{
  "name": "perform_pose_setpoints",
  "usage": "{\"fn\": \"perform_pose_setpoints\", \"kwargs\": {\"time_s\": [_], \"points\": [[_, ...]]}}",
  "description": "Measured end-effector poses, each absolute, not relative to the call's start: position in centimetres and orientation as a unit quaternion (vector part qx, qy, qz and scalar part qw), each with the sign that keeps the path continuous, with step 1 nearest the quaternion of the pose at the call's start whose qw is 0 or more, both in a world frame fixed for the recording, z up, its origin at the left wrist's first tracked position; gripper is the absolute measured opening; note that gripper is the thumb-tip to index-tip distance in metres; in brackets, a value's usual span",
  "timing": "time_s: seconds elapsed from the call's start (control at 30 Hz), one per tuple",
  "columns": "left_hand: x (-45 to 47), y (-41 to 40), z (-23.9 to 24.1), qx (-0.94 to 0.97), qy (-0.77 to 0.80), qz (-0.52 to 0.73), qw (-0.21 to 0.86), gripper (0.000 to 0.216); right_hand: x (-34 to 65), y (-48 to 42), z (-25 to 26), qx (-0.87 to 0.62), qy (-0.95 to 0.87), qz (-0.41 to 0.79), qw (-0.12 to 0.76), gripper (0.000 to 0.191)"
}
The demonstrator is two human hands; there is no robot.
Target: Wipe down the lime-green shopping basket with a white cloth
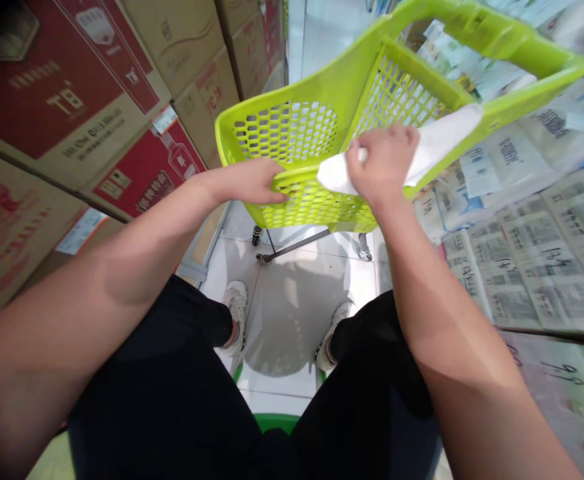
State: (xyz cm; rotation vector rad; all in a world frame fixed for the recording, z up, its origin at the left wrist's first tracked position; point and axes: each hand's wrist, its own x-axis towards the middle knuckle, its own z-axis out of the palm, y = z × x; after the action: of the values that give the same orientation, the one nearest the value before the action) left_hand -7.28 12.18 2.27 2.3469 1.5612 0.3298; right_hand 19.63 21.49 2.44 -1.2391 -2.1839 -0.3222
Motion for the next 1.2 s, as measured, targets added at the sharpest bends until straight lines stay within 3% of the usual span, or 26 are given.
{"fn": "perform_pose_setpoints", "kwargs": {"time_s": [0.13,0.23,0.4,0.7,0.97,1.2], "points": [[-7.8,12.6,1.9,0.824,0.530,0.116,0.163,0.032,14.3,15.9,1.2,-0.335,-0.921,-0.039,0.195,0.049],[-8.7,12.8,1.9,0.827,0.524,0.106,0.173,0.033,15.3,17.3,2.3,-0.349,-0.923,-0.034,0.161,0.057],[-8.8,12.7,2.1,0.814,0.547,0.102,0.168,0.037,21.7,23.8,3.8,-0.447,-0.869,-0.126,0.170,0.083],[-8.5,12.9,2.0,0.831,0.522,0.097,0.167,0.040,15.9,17.9,2.0,-0.348,-0.924,-0.066,0.143,0.065],[-9.0,12.9,2.6,0.830,0.524,0.054,0.186,0.043,21.4,21.8,4.6,-0.377,-0.912,-0.113,0.114,0.080],[-8.3,12.3,3.2,0.843,0.510,0.047,0.163,0.034,14.1,17.3,2.8,-0.331,-0.934,-0.086,0.108,0.076]]}}
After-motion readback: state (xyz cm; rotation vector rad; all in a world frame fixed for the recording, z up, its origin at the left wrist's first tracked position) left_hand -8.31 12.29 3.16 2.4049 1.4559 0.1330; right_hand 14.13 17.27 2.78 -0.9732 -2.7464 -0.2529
